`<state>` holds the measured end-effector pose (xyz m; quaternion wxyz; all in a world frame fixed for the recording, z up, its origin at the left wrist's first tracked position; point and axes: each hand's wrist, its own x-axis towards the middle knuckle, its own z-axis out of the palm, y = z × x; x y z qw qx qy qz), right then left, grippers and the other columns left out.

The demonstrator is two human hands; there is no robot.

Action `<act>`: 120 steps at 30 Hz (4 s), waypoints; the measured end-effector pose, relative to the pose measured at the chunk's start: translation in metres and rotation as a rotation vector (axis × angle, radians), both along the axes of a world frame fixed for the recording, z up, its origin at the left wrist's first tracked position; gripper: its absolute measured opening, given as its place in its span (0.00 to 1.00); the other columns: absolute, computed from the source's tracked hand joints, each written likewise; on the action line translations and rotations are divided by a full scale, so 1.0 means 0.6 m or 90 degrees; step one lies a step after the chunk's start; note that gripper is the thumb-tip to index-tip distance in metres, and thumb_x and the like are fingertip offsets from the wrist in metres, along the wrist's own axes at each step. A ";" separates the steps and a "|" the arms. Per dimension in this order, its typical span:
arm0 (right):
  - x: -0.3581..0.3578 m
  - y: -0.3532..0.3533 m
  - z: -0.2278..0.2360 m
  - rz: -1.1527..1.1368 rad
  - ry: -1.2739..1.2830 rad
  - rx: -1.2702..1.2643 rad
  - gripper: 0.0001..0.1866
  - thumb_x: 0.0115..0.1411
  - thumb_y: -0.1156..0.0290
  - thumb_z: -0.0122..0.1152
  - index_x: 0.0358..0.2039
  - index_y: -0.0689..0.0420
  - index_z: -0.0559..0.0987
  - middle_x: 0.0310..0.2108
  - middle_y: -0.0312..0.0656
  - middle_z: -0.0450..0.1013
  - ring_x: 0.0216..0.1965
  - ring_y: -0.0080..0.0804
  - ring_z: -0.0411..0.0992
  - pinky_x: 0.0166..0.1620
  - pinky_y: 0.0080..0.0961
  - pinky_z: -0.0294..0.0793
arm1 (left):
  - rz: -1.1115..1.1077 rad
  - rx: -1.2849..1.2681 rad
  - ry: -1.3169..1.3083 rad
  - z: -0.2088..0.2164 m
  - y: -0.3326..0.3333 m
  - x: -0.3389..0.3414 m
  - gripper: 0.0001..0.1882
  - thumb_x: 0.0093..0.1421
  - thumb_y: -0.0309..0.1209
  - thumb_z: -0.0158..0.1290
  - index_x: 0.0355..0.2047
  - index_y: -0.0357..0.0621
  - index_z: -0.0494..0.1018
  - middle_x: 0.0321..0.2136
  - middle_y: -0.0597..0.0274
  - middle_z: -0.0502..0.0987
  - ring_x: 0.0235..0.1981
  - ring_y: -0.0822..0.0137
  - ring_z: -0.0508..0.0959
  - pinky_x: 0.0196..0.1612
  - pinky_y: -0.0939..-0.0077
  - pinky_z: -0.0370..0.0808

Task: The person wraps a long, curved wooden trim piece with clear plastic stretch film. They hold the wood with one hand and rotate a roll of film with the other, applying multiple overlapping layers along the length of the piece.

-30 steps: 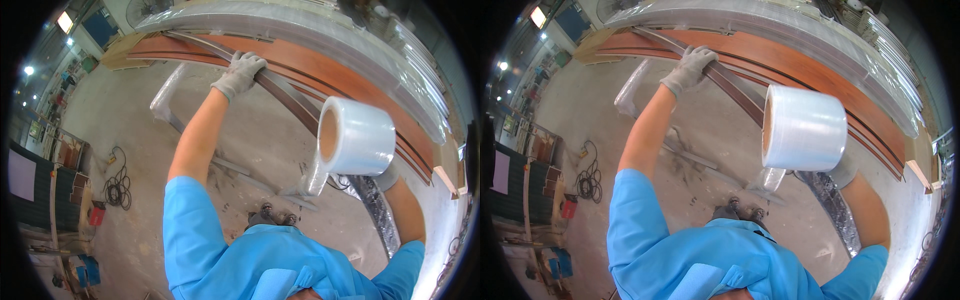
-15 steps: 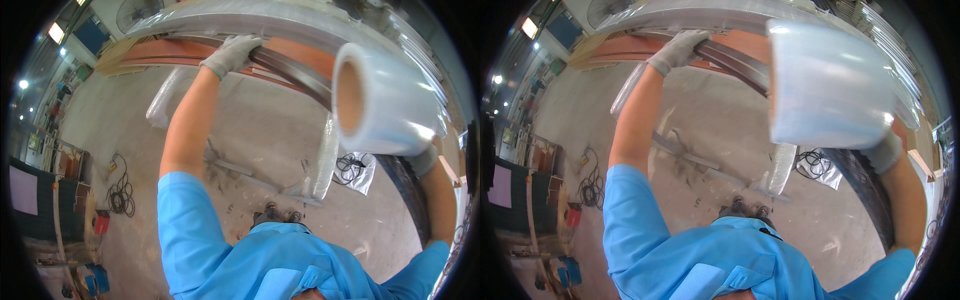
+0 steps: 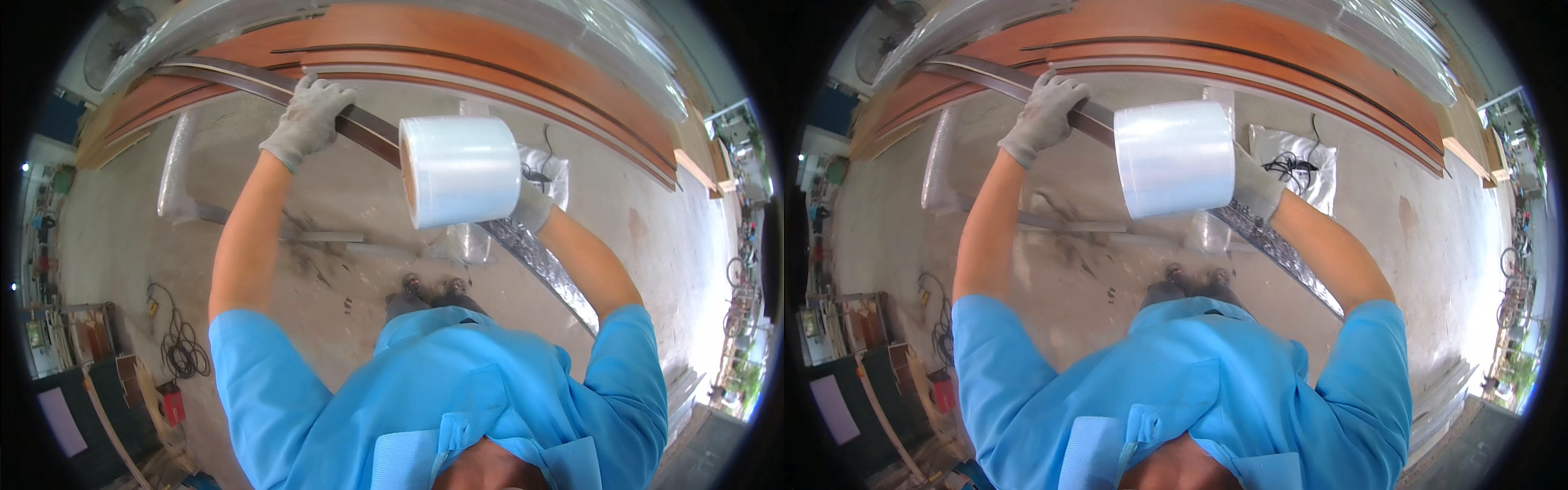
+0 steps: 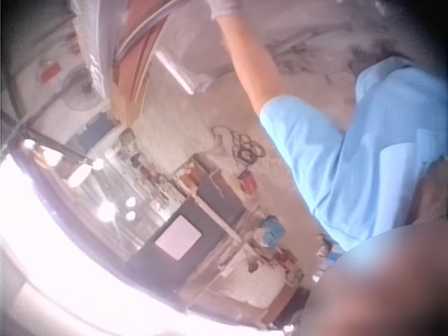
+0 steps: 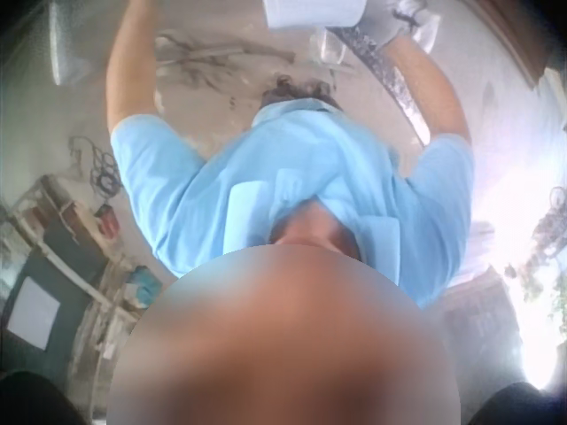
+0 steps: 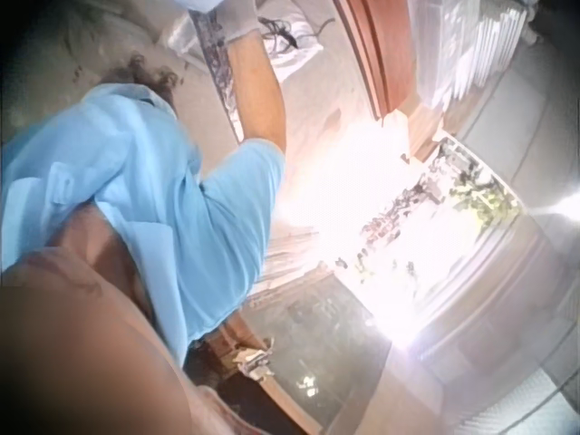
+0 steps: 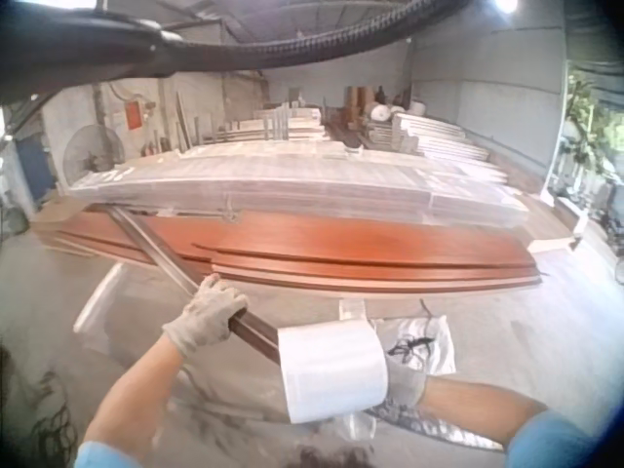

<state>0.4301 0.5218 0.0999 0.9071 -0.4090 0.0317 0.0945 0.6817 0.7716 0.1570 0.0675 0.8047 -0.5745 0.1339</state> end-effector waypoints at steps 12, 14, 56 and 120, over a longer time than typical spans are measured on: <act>-0.012 -0.031 0.042 -0.108 -0.145 -0.707 0.15 0.70 0.66 0.60 0.53 0.58 0.77 0.43 0.43 0.80 0.46 0.28 0.78 0.54 0.28 0.76 | 0.029 0.069 0.029 -0.039 -0.013 -0.014 0.17 0.50 0.19 0.59 0.40 0.52 0.76 0.40 0.63 0.79 0.52 0.54 0.76 0.67 0.51 0.63; -0.011 -0.039 0.052 -0.143 -0.177 -0.645 0.12 0.68 0.70 0.62 0.49 0.59 0.77 0.42 0.43 0.80 0.46 0.27 0.78 0.53 0.28 0.76 | 0.041 0.071 0.004 -0.029 -0.019 -0.031 0.18 0.50 0.21 0.60 0.41 0.53 0.77 0.41 0.62 0.80 0.53 0.54 0.76 0.67 0.51 0.62; 0.161 -0.040 0.009 -0.091 -0.014 -0.982 0.16 0.59 0.65 0.64 0.48 0.52 0.80 0.43 0.50 0.81 0.48 0.49 0.79 0.51 0.41 0.76 | 0.152 -0.386 0.823 -0.357 0.036 -0.240 0.23 0.69 0.34 0.57 0.61 0.39 0.68 0.56 0.54 0.74 0.52 0.60 0.78 0.56 0.58 0.76; 0.200 -0.004 -0.056 -0.218 -0.088 -1.035 0.19 0.68 0.62 0.48 0.54 0.53 0.79 0.54 0.51 0.77 0.56 0.54 0.76 0.58 0.48 0.76 | -0.053 -0.370 0.958 -0.367 0.049 -0.152 0.22 0.68 0.32 0.58 0.59 0.36 0.71 0.55 0.57 0.77 0.56 0.64 0.75 0.57 0.64 0.74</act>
